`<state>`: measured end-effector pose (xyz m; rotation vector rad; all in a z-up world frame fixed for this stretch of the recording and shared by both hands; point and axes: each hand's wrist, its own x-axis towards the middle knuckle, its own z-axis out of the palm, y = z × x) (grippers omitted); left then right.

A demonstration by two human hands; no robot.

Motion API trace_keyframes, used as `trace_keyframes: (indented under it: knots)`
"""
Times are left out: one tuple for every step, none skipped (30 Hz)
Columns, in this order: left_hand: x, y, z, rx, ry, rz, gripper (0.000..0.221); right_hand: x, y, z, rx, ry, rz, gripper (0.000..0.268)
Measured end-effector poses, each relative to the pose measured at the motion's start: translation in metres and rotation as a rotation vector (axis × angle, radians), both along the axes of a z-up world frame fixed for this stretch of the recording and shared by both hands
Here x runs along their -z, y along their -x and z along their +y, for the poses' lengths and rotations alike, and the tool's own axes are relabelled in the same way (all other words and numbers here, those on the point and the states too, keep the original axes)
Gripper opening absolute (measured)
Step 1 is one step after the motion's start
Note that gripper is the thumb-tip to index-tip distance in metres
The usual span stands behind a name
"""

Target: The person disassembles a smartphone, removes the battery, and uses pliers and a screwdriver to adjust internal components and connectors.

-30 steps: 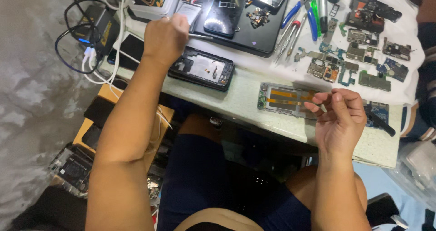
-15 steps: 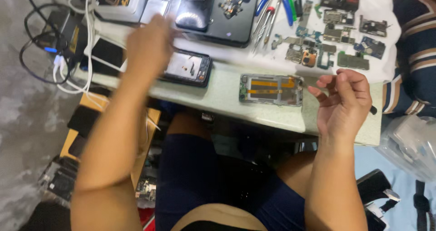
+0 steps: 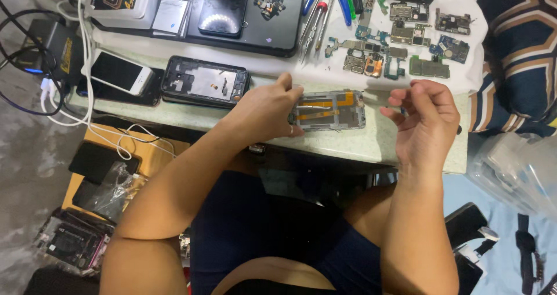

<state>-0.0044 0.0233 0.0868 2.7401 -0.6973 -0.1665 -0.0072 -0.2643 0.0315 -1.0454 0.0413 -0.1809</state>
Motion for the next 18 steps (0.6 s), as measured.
trace_keyframes:
  knots:
    - [0.003,0.003,0.000,0.003,-0.017,-0.015,0.072,0.000,-0.001,0.001,0.002,0.034,0.014,0.002]
    - [0.005,0.005,0.000,0.006,-0.033,-0.032,0.071,0.001,-0.003,0.003,0.005,0.067,0.025,0.001]
    - [0.009,0.010,0.000,0.025,-0.056,-0.131,0.073,0.001,-0.005,0.005,0.008,0.101,0.036,0.001]
    - [0.013,0.016,-0.001,0.047,-0.078,-0.230,0.074,0.002,-0.007,0.007,0.019,0.221,0.042,0.002]
    - [0.017,0.020,-0.001,0.068,-0.099,-0.329,0.076,0.004,-0.009,0.010,0.031,0.342,0.048,0.004]
    - [0.021,0.024,0.000,0.093,-0.137,-0.446,0.076,0.006,-0.008,0.012,0.041,0.463,0.057,0.005]
    - [0.026,0.027,0.001,0.117,-0.174,-0.564,0.077,0.009,-0.007,0.015,0.041,0.578,0.046,0.007]
    - [0.030,0.029,0.002,0.142,-0.212,-0.684,0.077,0.012,-0.005,0.019,0.043,0.691,0.033,0.009]
    - [0.034,0.030,0.004,0.128,-0.198,-0.702,0.079,0.014,-0.004,0.020,0.045,0.805,0.020,0.011]
    - [0.038,0.031,0.005,0.114,-0.184,-0.721,0.082,0.014,-0.004,0.021,0.029,0.761,-0.020,0.013]
    - [0.041,0.030,0.006,0.099,-0.170,-0.740,0.084,0.013,-0.004,0.021,0.012,0.717,-0.059,0.016]
    - [0.044,0.029,0.006,0.061,-0.133,-0.726,0.085,0.012,-0.004,0.020,-0.005,0.671,-0.096,0.018]
    - [0.046,0.027,0.003,0.023,-0.095,-0.713,0.086,0.008,-0.002,0.016,-0.031,0.480,-0.131,0.027]
    - [0.046,0.024,-0.001,-0.014,-0.058,-0.704,0.087,0.003,-0.001,0.013,-0.054,0.286,-0.168,0.038]
    - [0.046,0.023,-0.006,-0.066,0.084,-0.700,0.087,-0.002,0.000,0.014,-0.078,0.093,-0.205,0.050]
    - [0.046,0.022,-0.016,-0.109,0.233,-0.697,0.087,-0.006,0.000,0.016,-0.110,-0.007,-0.220,0.058]
    - [0.045,0.020,-0.027,-0.151,0.382,-0.690,0.087,-0.008,0.000,0.022,-0.142,-0.108,-0.235,0.066]
    - [0.043,0.019,-0.039,-0.177,0.454,-0.667,0.089,-0.010,0.001,0.027,-0.174,-0.203,-0.244,0.075]
